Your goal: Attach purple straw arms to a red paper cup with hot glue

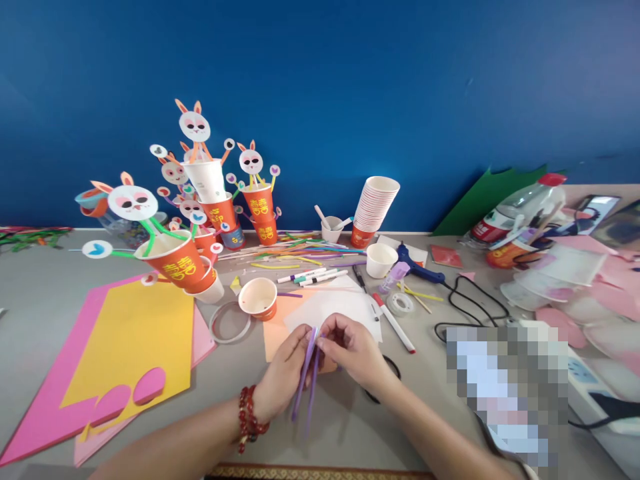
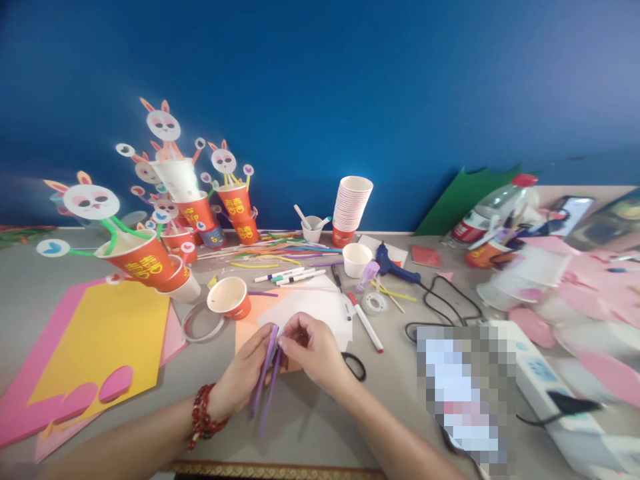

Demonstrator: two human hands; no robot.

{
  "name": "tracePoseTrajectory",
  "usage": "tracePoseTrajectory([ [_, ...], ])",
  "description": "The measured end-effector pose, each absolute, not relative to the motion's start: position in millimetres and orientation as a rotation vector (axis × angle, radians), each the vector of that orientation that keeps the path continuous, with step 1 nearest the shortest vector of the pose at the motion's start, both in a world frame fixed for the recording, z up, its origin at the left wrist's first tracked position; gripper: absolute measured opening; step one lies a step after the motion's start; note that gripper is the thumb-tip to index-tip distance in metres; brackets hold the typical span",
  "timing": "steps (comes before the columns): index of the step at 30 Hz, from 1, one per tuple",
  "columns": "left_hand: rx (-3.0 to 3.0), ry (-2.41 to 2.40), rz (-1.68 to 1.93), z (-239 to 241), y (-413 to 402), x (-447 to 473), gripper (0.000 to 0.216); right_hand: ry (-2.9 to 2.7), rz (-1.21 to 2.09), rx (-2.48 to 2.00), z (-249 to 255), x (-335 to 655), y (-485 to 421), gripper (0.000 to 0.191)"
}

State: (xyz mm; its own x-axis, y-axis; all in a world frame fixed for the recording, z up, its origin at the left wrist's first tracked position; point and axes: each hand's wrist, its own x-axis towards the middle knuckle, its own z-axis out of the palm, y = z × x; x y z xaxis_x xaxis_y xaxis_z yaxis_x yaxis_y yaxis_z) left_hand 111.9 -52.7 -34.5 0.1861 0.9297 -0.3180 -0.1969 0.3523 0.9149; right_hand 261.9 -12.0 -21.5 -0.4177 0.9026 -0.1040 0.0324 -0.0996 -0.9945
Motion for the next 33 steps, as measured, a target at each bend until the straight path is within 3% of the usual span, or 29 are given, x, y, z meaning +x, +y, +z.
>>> tracePoseTrajectory([
  [5, 0.876, 1.12, 0.976, -38, -55, 115, 0.041, -1.484, 1.541, -1.108, -27, 259, -15, 0.012],
  [11, 0.653, 1.102, 0.903, -43, -49, 111, 0.063, -1.276, 1.731, -1.026, -29, 257, -11, 0.031],
  [17, 0.807, 1.04, 0.923, -37, -48, 108, 0.036, -1.255, 1.727, -0.994, -24, 260, -9, 0.038],
  [24, 1.009, 1.057, 0.942, -36, -50, 103, 0.034, -1.307, 1.742, -0.992, -22, 264, -7, 0.036],
  [33, 0.82, 0.721, 0.744, -32, -46, 104, 0.039, -1.398, 1.627, -1.007, -22, 269, -2, 0.034],
])
